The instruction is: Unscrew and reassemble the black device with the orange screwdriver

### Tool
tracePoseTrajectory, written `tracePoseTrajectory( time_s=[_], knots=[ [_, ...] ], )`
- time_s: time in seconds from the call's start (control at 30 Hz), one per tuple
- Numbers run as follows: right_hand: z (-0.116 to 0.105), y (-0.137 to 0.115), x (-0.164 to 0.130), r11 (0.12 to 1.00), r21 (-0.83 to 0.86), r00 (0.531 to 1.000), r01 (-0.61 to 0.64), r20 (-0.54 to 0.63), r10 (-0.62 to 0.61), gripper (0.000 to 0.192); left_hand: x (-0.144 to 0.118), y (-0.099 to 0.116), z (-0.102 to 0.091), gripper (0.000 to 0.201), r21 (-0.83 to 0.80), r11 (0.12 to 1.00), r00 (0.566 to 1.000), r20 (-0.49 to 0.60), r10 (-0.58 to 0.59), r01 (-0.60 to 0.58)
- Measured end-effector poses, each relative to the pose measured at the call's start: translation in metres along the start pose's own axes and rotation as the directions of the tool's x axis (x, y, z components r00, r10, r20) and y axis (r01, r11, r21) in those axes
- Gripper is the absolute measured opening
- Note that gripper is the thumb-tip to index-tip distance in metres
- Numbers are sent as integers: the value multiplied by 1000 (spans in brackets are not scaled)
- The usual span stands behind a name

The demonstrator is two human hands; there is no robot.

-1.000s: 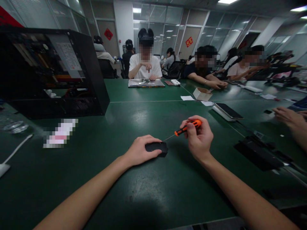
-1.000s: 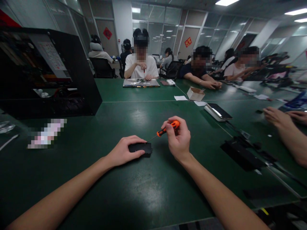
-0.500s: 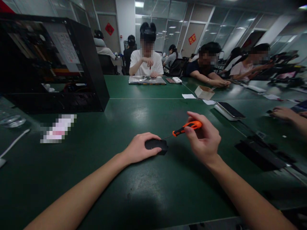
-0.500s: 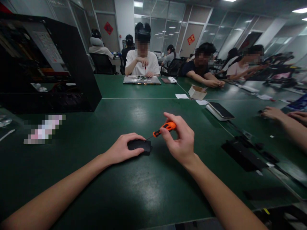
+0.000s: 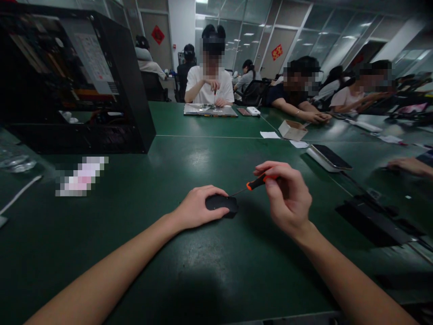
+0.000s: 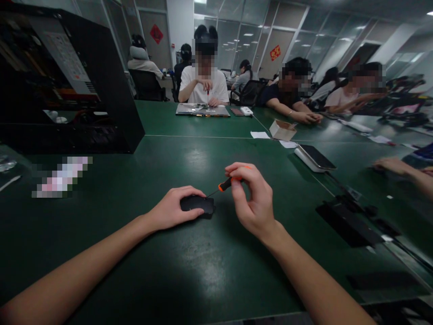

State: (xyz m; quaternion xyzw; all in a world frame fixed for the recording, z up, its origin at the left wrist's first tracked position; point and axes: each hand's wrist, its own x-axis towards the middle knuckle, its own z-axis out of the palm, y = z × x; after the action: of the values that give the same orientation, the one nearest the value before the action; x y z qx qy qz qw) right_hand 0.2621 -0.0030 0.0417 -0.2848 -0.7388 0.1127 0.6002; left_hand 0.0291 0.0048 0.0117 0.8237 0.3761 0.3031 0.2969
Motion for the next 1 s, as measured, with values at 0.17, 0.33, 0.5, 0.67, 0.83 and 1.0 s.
tracePoseTrajectory(
  time_s=[0.17,0.33,0.5,0.67,0.83,1.0],
  knots=[
    [9,3,-4,996,89,1000,16,-16,-15,43,0,1,-1,29,14,1000,1000,6,-1,1],
    [12,3,-3,993,118,999,-1,-40,5,43,0,1,-1,30,22,1000,1000,15,-1,0],
    [11,6,-2,966,240,992,-94,-53,110,41,-1,-2,0,31,12,1000,1000,7,18,-18],
    [14,13,-4,955,277,993,-111,-14,119,46,-1,-2,0,30,10,1000,1000,-1,23,-23],
    [19,14,-2,987,123,986,-103,-115,117,52,-1,-4,1,29,16,999,1000,-7,27,-27],
    [18,12,-2,995,90,999,-43,-15,44,55,0,-6,2,29,16,999,999,-14,38,-38]
  ],
)
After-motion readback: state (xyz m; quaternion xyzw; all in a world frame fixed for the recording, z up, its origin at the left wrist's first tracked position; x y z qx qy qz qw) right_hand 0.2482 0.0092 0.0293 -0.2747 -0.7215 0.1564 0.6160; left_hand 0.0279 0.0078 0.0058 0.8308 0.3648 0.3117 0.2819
